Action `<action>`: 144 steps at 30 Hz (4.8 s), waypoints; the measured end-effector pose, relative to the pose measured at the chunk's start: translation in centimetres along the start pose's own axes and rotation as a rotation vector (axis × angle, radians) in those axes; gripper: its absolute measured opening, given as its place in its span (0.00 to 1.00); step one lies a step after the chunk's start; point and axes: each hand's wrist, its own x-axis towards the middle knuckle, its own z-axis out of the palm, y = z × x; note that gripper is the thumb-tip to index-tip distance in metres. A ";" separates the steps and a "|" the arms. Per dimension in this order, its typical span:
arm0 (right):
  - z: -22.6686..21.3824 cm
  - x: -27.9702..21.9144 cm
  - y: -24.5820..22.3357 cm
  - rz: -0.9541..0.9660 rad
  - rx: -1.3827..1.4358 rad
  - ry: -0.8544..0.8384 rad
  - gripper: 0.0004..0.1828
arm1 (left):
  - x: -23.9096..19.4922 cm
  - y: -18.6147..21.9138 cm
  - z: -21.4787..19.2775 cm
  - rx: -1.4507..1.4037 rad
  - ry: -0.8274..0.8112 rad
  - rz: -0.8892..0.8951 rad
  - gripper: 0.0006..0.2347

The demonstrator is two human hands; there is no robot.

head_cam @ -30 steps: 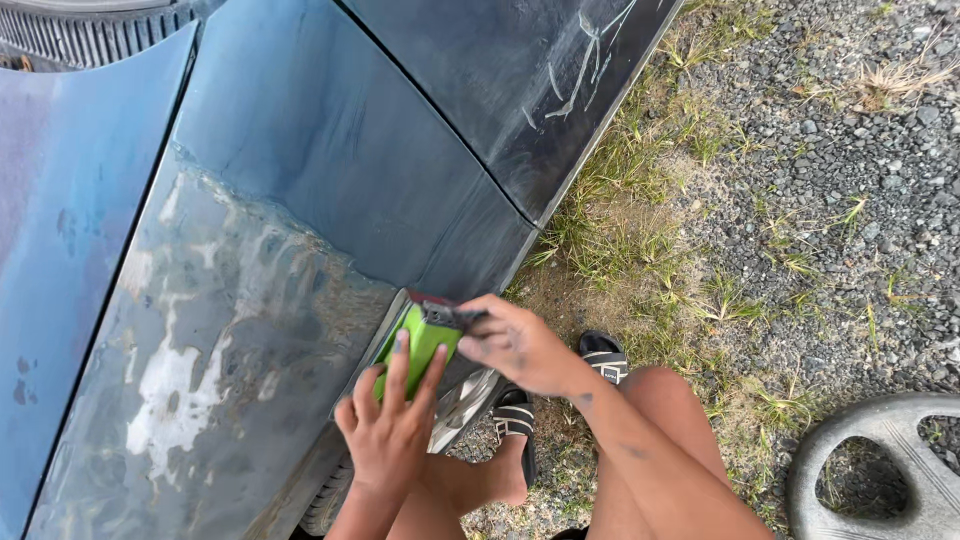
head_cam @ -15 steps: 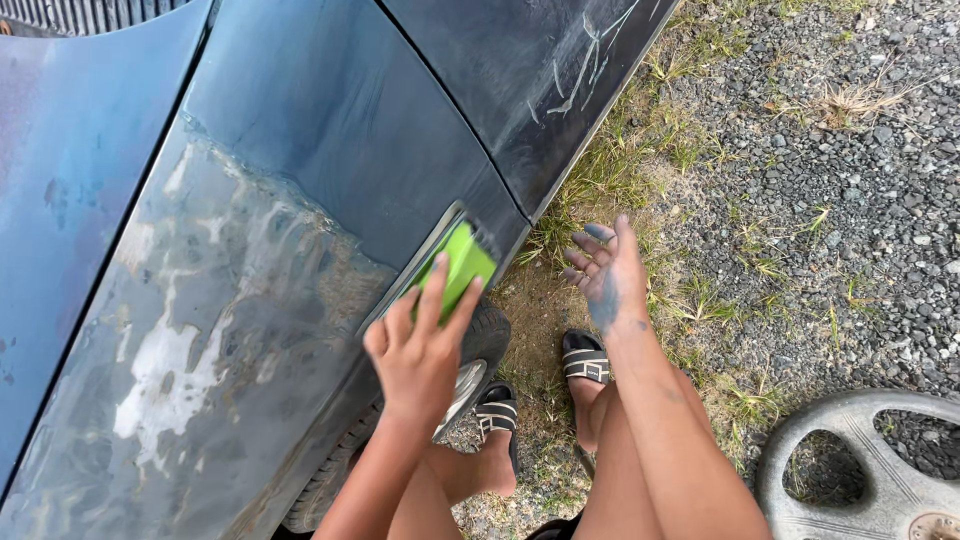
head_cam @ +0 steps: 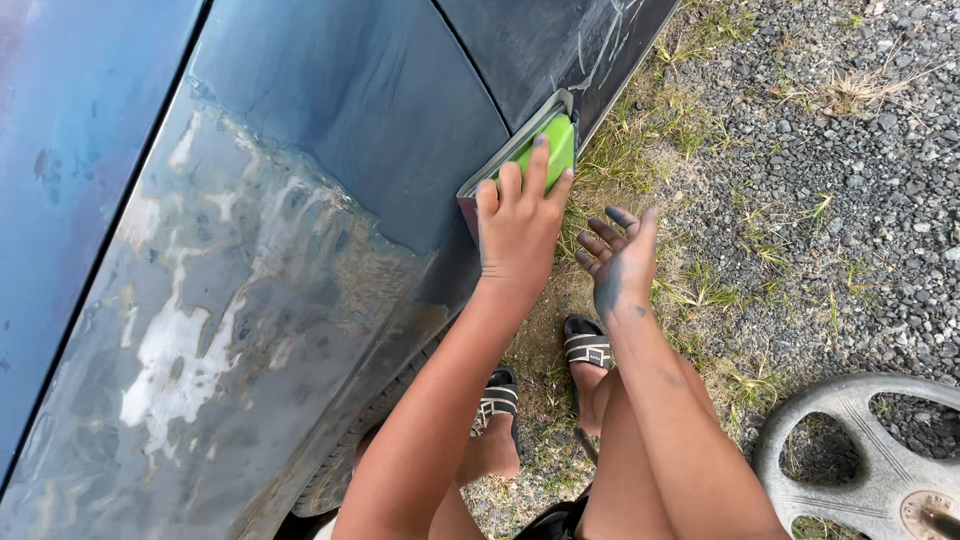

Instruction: The person sands the front fender of a blue car by hand using a sanding block, moving it back and forth over rusted and damaged areas of the body panels.

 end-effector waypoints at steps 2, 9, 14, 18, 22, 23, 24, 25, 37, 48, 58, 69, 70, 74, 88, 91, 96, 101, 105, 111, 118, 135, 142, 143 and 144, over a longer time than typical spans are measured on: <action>0.1 -0.2 -0.3 -0.019 0.044 0.057 0.43 | 0.6 -0.6 -1.7 0.033 -0.035 0.016 0.02; 1.4 -2.0 -0.4 0.131 0.079 -0.042 0.44 | -9.3 -5.1 -14.4 0.217 -0.240 -0.074 0.09; 1.1 -1.4 -1.4 0.176 0.148 -0.067 0.43 | -10.4 -6.4 -14.8 0.285 -0.323 0.072 0.08; 0.9 -0.1 -0.6 0.142 0.138 -0.013 0.43 | -4.3 -2.6 -5.7 0.241 -0.157 0.090 0.07; 0.2 0.2 2.5 0.089 0.108 0.026 0.45 | -0.6 1.6 1.5 0.055 -0.102 0.051 0.03; 0.6 0.7 2.6 0.075 0.098 0.023 0.45 | 0.9 1.9 2.7 0.031 -0.081 0.050 0.03; 0.6 0.9 2.3 0.068 0.105 0.012 0.45 | 1.0 0.8 0.3 0.039 -0.070 0.056 0.03; 0.6 1.2 2.1 0.081 0.106 0.007 0.45 | 1.0 -0.3 -2.0 0.069 -0.138 0.070 0.04; 2.3 -1.1 2.3 0.218 0.047 -0.102 0.42 | -5.5 -5.9 -12.3 0.261 -0.252 0.029 0.11; 1.5 1.6 4.8 0.170 0.074 -0.138 0.47 | -1.2 -2.5 -6.5 0.077 -0.088 -0.002 0.06; 4.8 -1.9 2.5 0.333 -0.024 -0.227 0.38 | -7.9 -6.7 -16.2 0.296 -0.234 -0.045 0.09; 3.8 -2.4 3.9 -0.028 0.305 -0.190 0.29 | -3.1 0.0 -1.8 0.102 -0.376 -0.015 0.15; 4.2 -2.8 3.8 -0.076 0.255 -0.316 0.31 | -3.9 -0.5 -3.6 0.032 -0.331 0.002 0.11; 7.1 -6.8 3.6 -0.176 -0.411 -0.230 0.36 | -11.1 -3.7 -9.9 -0.510 -0.727 -0.074 0.24; 8.5 -8.7 11.7 -0.792 -0.803 -0.142 0.46 | -20.2 -4.2 -10.2 -1.195 -0.697 -1.144 0.10; 12.3 -5.0 5.8 -0.690 -0.694 -0.019 0.45 | -21.3 -4.4 -8.5 -1.434 -0.591 -1.421 0.14; 14.1 -1.6 1.3 -0.605 -0.616 0.221 0.51 | -22.4 -4.1 -8.4 -1.647 -0.630 -1.695 0.26; 13.1 -10.2 11.2 -0.757 -0.784 0.125 0.44 | -21.9 -3.2 -8.1 -1.818 -0.350 -2.226 0.19; 14.2 -3.3 3.8 -0.798 -0.727 0.153 0.53 | -24.4 -3.2 -8.3 -1.695 -0.092 -2.365 0.11; 14.7 -10.4 8.6 -0.820 -0.772 0.154 0.44 | -22.0 -3.2 -7.9 -1.545 -0.064 -2.561 0.09; 14.8 -0.9 -0.8 -0.622 -0.617 0.179 0.44 | -21.9 -4.9 -8.8 -1.538 0.031 -2.577 0.07; 14.7 -8.1 6.8 -0.770 -0.699 0.092 0.44 | -21.6 -5.3 -7.5 -1.560 -0.116 -2.559 0.08; 11.1 0.7 2.5 -1.023 -0.711 -0.011 0.35 | -22.6 -5.8 -9.8 -1.506 -0.266 -2.218 0.08; 11.0 4.0 -0.2 -0.985 -0.719 0.120 0.37 | -22.9 -5.6 -10.3 -1.524 -0.232 -2.232 0.09; 12.1 1.8 0.8 -0.981 -0.725 0.120 0.37 | -23.6 -5.4 -9.5 -1.523 -0.235 -2.239 0.09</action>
